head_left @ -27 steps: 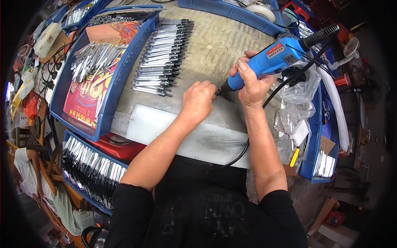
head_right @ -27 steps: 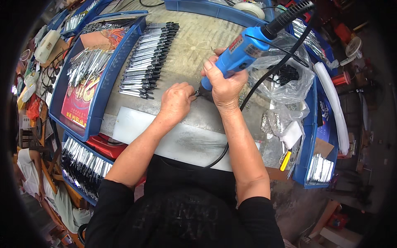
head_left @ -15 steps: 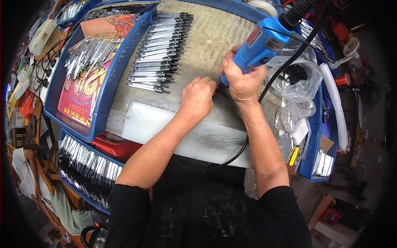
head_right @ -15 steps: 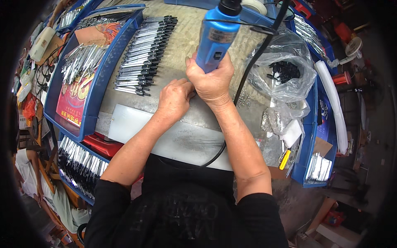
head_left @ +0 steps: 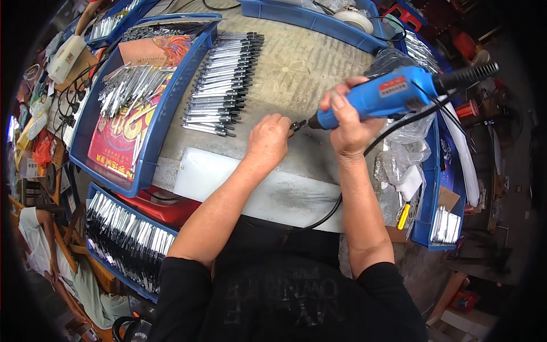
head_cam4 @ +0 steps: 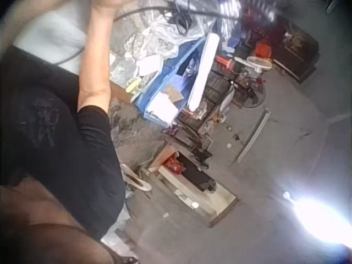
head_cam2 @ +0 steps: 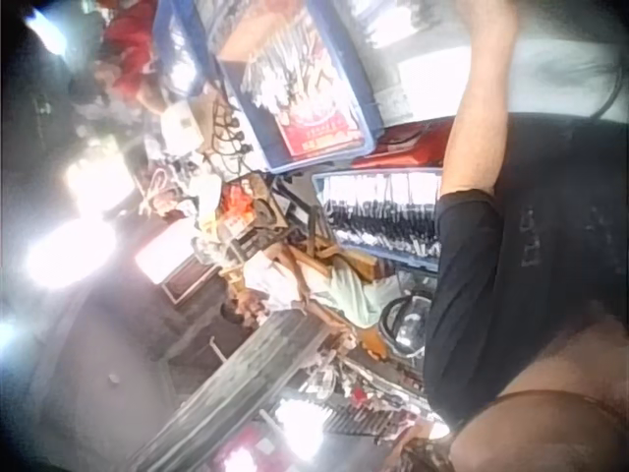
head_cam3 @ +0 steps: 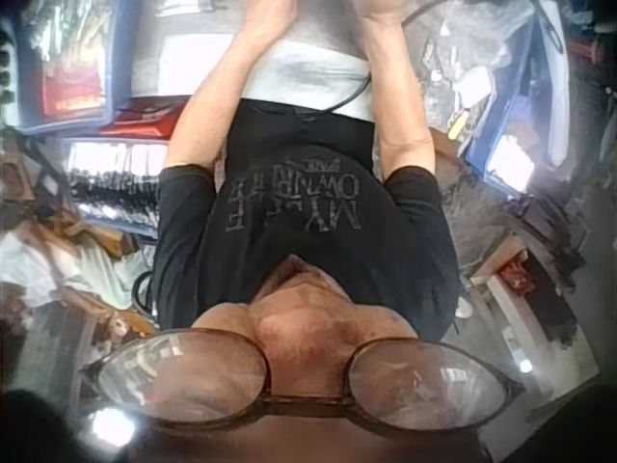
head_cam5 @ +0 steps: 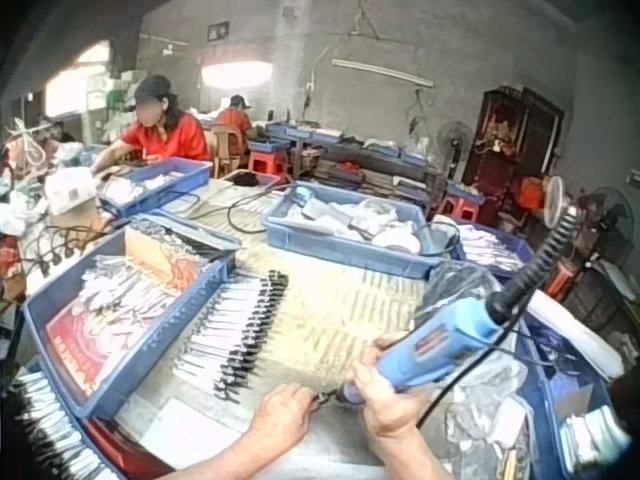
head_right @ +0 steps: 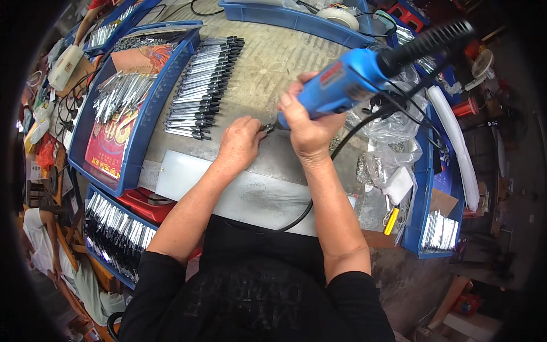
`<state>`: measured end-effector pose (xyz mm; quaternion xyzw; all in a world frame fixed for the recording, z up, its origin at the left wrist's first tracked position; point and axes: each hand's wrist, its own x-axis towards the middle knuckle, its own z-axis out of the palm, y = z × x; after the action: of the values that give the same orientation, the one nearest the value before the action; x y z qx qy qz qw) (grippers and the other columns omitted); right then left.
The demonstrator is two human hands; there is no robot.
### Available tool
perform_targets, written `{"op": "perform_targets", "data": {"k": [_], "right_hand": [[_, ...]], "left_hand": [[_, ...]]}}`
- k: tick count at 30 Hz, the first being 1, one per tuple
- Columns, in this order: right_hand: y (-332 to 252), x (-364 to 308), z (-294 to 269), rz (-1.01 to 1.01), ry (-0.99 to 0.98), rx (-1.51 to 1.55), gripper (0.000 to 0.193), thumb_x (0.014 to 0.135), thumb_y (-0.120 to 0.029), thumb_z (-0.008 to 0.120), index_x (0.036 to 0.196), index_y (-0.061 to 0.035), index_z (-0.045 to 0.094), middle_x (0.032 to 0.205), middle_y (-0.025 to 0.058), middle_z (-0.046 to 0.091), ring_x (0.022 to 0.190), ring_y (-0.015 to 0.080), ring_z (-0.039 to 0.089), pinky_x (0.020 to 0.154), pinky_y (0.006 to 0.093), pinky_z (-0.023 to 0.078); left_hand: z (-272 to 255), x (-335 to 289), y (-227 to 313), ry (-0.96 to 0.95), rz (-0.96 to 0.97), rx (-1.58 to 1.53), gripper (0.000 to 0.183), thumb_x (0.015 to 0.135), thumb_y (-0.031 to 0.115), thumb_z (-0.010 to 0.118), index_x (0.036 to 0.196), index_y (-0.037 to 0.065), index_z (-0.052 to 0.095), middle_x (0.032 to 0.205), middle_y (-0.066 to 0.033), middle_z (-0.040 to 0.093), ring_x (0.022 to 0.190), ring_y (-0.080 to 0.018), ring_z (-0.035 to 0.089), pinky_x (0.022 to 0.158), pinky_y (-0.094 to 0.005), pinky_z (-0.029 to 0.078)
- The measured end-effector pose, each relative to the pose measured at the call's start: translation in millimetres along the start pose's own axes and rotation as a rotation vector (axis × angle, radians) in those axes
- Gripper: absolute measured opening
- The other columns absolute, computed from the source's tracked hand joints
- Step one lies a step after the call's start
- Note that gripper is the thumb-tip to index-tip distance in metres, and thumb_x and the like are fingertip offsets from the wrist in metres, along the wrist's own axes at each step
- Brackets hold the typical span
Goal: The person assembles metal components using an electric screwdriver, taking parts from the table and trays, fastening them together, and placing the assembled pieces into a tray.
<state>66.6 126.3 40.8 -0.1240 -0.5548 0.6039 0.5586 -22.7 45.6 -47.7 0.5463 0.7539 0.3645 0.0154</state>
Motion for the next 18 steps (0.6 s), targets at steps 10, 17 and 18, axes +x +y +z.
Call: {"op": "perform_targets", "data": {"k": [10, 17, 18], "right_hand": [[-3.4, 8.7, -23.0, -0.099, 0.176, 0.047, 0.035, 0.068, -0.005, 0.063, 0.096, 0.0065, 0.046, 0.072, 0.0092, 0.053, 0.054, 0.0173, 0.055, 0.053, 0.0295, 0.047], [2.0, 6.9, -33.2, -0.088, 0.208, 0.033, 0.033, 0.068, -0.005, 0.062, 0.095, 0.0067, 0.047, 0.069, 0.0089, 0.053, 0.054, 0.0170, 0.055, 0.053, 0.0296, 0.047], [2.0, 6.1, -33.8, -0.079, 0.204, 0.047, 0.032, 0.068, -0.005, 0.062, 0.094, 0.0070, 0.047, 0.069, 0.0089, 0.053, 0.054, 0.0170, 0.055, 0.053, 0.0296, 0.047]], "left_hand": [[4.9, 7.2, 5.6, 0.003, 0.069, 0.040, 0.011, 0.070, 0.009, 0.063, 0.075, 0.004, 0.055, 0.074, -0.0085, 0.054, 0.075, -0.0279, 0.054, 0.063, -0.0394, 0.044], [5.3, 9.5, 7.5, -0.029, 0.112, 0.098, 0.010, 0.069, 0.010, 0.063, 0.071, 0.005, 0.055, 0.073, -0.0071, 0.054, 0.074, -0.0266, 0.054, 0.062, -0.0389, 0.045], [5.6, 9.9, 7.4, -0.030, 0.114, 0.100, 0.010, 0.069, 0.010, 0.063, 0.071, 0.005, 0.055, 0.073, -0.0071, 0.054, 0.074, -0.0266, 0.054, 0.062, -0.0389, 0.045]]}}
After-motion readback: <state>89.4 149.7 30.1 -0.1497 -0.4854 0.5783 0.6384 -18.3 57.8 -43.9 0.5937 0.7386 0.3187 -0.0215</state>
